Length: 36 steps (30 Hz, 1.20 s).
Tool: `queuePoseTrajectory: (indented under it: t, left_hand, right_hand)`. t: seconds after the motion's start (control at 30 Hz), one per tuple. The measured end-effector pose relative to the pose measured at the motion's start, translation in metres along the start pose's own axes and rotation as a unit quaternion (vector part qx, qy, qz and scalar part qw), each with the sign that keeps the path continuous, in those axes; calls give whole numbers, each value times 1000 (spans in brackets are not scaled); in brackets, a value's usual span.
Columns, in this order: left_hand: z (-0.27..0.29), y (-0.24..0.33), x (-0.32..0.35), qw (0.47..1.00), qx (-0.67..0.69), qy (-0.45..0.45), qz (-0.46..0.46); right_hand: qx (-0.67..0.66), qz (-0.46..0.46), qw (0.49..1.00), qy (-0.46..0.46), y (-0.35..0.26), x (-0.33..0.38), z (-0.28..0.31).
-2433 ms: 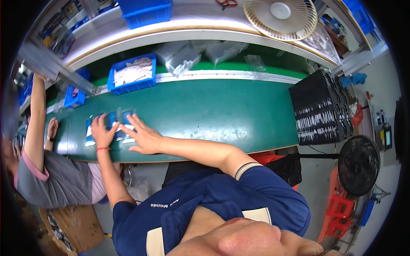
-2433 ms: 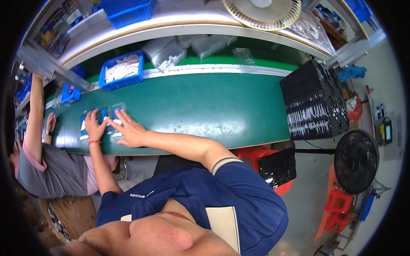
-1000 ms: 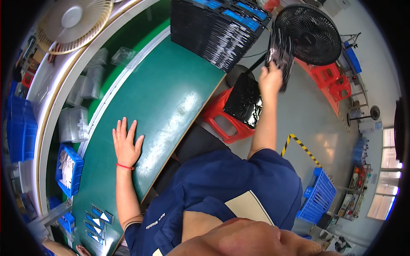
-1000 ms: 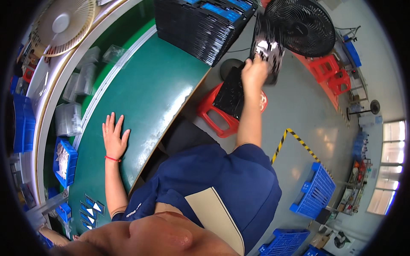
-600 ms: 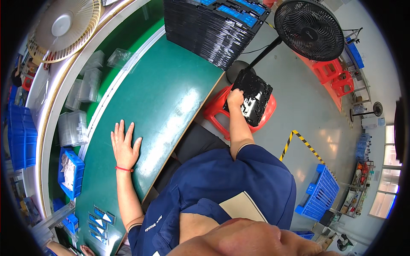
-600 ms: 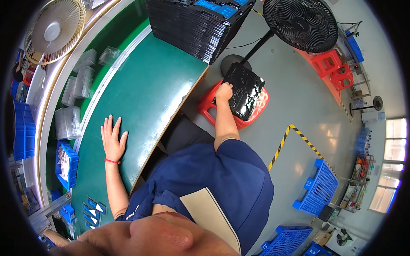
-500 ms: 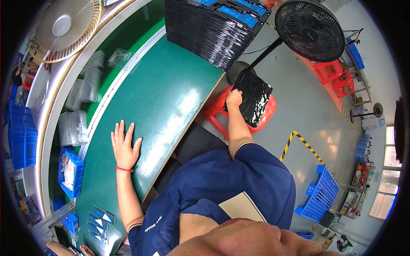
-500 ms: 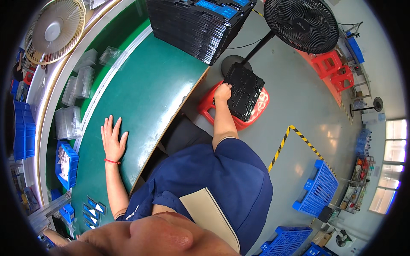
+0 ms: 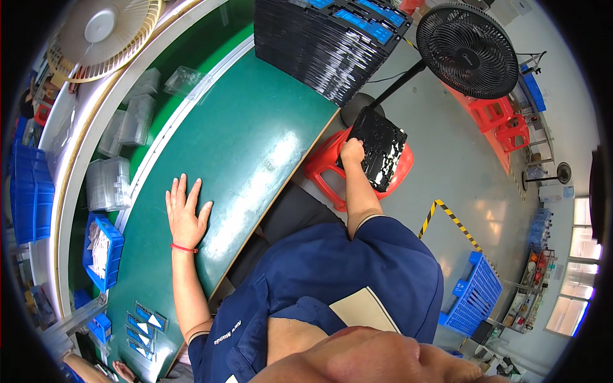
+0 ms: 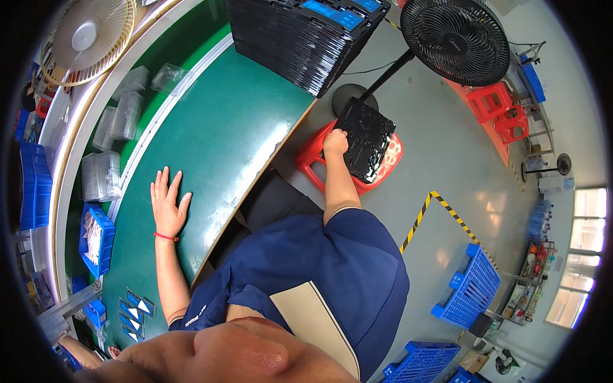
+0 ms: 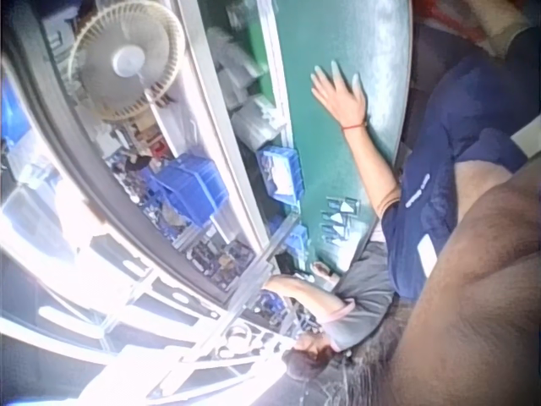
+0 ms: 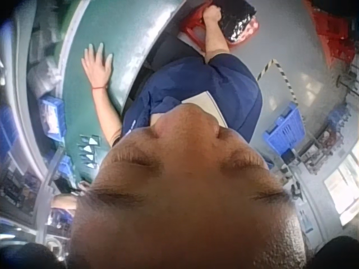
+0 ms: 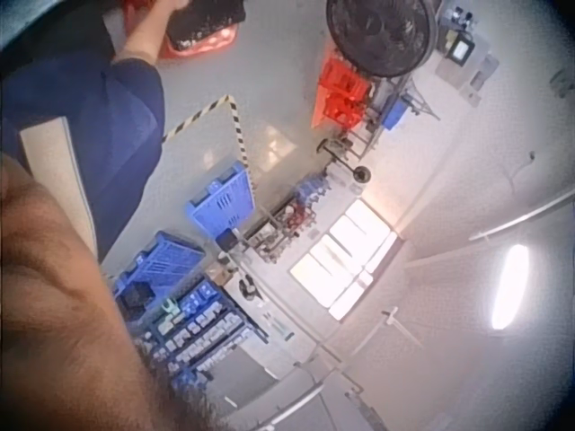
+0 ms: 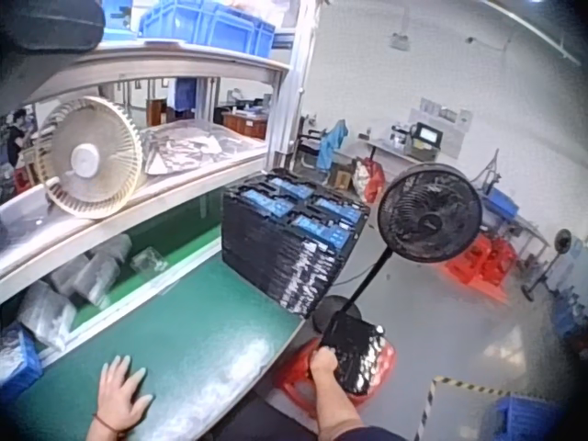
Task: The recorder is assembling small blue electronic or mechanical components into clear plastic trays on a factory production line.
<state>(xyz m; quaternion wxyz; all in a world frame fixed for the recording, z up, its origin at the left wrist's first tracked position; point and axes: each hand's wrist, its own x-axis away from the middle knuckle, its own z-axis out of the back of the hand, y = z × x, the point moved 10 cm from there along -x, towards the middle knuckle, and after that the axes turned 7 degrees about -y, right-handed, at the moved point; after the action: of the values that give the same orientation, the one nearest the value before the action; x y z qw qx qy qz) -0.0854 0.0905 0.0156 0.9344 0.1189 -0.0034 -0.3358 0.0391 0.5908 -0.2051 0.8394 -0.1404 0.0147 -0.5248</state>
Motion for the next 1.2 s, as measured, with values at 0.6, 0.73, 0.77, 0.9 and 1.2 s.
queuePoseTrajectory:
  t: [0.6,0.73,0.77,0.9,1.2]
  left_hand:
    - [-14,13,-15,979,141,48,141]
    - [-15,26,-22,984,148,29,99]
    - [-13,19,-20,983,147,33,105]
    - [-11,11,-12,982,174,21,71]
    - [12,-11,0,947,233,200,92]
  right_hand:
    - [-241,601,667,-369,-369,196,174]
    - [-237,567,789,-10,-463,134,123]
    - [-233,553,800,-13,-472,133,104]
    - [-241,575,781,-35,-481,169,91]
    - [-149,667,721,-111,-412,295,116]
